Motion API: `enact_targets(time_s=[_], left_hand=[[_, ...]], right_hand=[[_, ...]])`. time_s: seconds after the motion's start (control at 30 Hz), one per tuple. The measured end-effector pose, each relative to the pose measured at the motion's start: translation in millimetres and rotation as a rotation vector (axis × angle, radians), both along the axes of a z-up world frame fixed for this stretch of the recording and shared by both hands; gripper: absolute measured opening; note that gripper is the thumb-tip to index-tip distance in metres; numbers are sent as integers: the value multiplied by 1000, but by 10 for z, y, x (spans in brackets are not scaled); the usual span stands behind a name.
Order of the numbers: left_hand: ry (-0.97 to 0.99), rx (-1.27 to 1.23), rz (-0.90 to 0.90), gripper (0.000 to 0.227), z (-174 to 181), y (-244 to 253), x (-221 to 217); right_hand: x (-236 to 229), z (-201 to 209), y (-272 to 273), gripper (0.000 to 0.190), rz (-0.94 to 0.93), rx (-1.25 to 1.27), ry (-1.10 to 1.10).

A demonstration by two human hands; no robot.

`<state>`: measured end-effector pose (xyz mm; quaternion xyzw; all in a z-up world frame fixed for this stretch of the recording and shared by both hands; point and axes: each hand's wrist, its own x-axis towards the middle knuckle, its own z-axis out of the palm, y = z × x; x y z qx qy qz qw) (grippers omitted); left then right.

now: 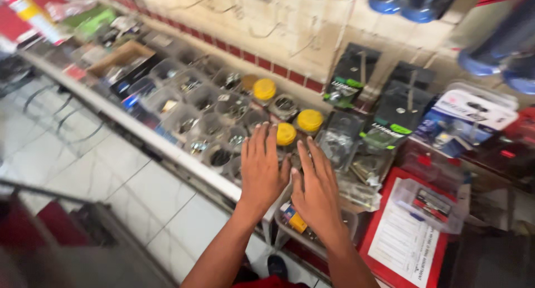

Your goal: The person organizes various boxed and packaged items on a store counter and shelves, picking them up and placing them in different spots.

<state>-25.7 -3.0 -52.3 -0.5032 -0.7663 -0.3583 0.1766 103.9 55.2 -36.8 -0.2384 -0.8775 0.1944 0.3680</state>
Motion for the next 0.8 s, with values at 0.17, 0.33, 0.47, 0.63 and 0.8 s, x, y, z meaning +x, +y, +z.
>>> enact_targets(time_s=[0.17,0.33,0.47,0.63,0.8], left_hand=[[-29,-8,126,76,-72,-517,24],[-29,-8,264,75,-95,-1131,69],[-77,-7,386,74,-88,-1745,165],[-80,53,623,71,-91,-2673,349],[-154,139,850,69,-145,-3486,657]], right_hand=[[-120,-79,-244,56,104,4,-5],[-244,-129,-676,55,246,-5,23],[-387,-178,-1158,55,376,28,10],[-583,-236,-1954,49,557,29,-14],[-490,-262,-2706,49,756,45,-31]])
